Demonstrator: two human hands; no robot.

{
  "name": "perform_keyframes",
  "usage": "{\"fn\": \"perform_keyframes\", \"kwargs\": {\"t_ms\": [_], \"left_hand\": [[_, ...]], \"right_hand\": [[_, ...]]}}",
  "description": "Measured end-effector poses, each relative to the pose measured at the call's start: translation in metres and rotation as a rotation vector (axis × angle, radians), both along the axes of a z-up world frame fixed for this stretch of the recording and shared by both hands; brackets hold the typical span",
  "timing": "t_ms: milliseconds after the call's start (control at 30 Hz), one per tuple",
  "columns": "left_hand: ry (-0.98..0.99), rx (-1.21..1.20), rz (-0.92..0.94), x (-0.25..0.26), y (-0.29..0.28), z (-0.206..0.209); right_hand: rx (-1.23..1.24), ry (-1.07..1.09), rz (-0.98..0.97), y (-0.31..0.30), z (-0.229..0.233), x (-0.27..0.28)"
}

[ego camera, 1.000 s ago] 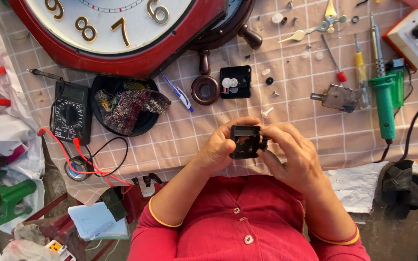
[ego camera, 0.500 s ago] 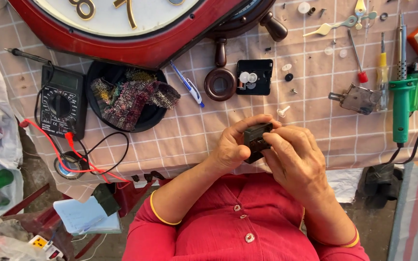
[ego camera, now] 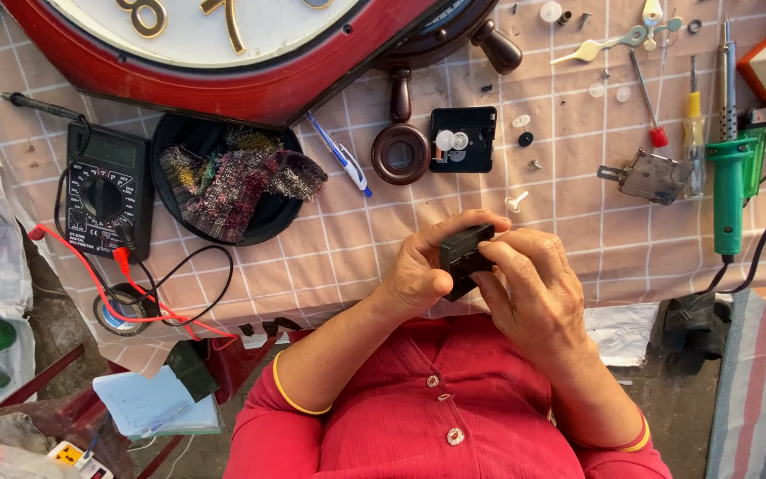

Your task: The person is repairing a small black electronic component, likely a clock movement, at a cluttered workbench. They use their hands to manipulate the component, insert a small white plastic piece, and adjust internal parts. Various tools and clock parts are visible on the table.

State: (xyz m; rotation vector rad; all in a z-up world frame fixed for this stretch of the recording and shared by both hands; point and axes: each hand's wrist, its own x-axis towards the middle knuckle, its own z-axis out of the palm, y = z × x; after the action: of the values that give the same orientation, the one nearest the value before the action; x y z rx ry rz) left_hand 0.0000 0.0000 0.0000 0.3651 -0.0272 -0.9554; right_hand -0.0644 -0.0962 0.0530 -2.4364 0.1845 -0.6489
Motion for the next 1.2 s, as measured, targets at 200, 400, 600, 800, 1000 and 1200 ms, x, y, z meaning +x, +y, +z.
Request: {"fn": "perform_keyframes", "kwargs": {"t_ms": [200, 400, 600, 800, 1000, 1200], "left_hand": [[-0.028, 0.0, -0.01, -0.002, 0.001, -0.003], [-0.02, -0.007, -0.035, 0.001, 0.002, 0.001], [0.001, -0.021, -0.034, -0.001, 0.004, -0.002], [-0.006, -0.022, -0.037, 0.0, 0.004, -0.001], [-0.037, -0.007, -0.056, 0.0, 0.005, 0.001], [-0.026, -0.015, -0.057, 0.001, 0.005, 0.007]], "right_hand": [[-0.082, -0.05, 0.002, -0.001, -0.002, 0.001], [-0.085, -0.07, -0.003, 0.0, -0.005, 0.0], [-0.098, -0.101, -0.008, 0.001, -0.006, -0.001], [-0.063, -0.088, -0.011, 0.003, -0.004, 0.001], [-0.102, -0.071, 0.004, 0.002, 0.002, 0.003], [-0.04, -0.072, -0.005, 0.003, 0.006, 0.005]]}}
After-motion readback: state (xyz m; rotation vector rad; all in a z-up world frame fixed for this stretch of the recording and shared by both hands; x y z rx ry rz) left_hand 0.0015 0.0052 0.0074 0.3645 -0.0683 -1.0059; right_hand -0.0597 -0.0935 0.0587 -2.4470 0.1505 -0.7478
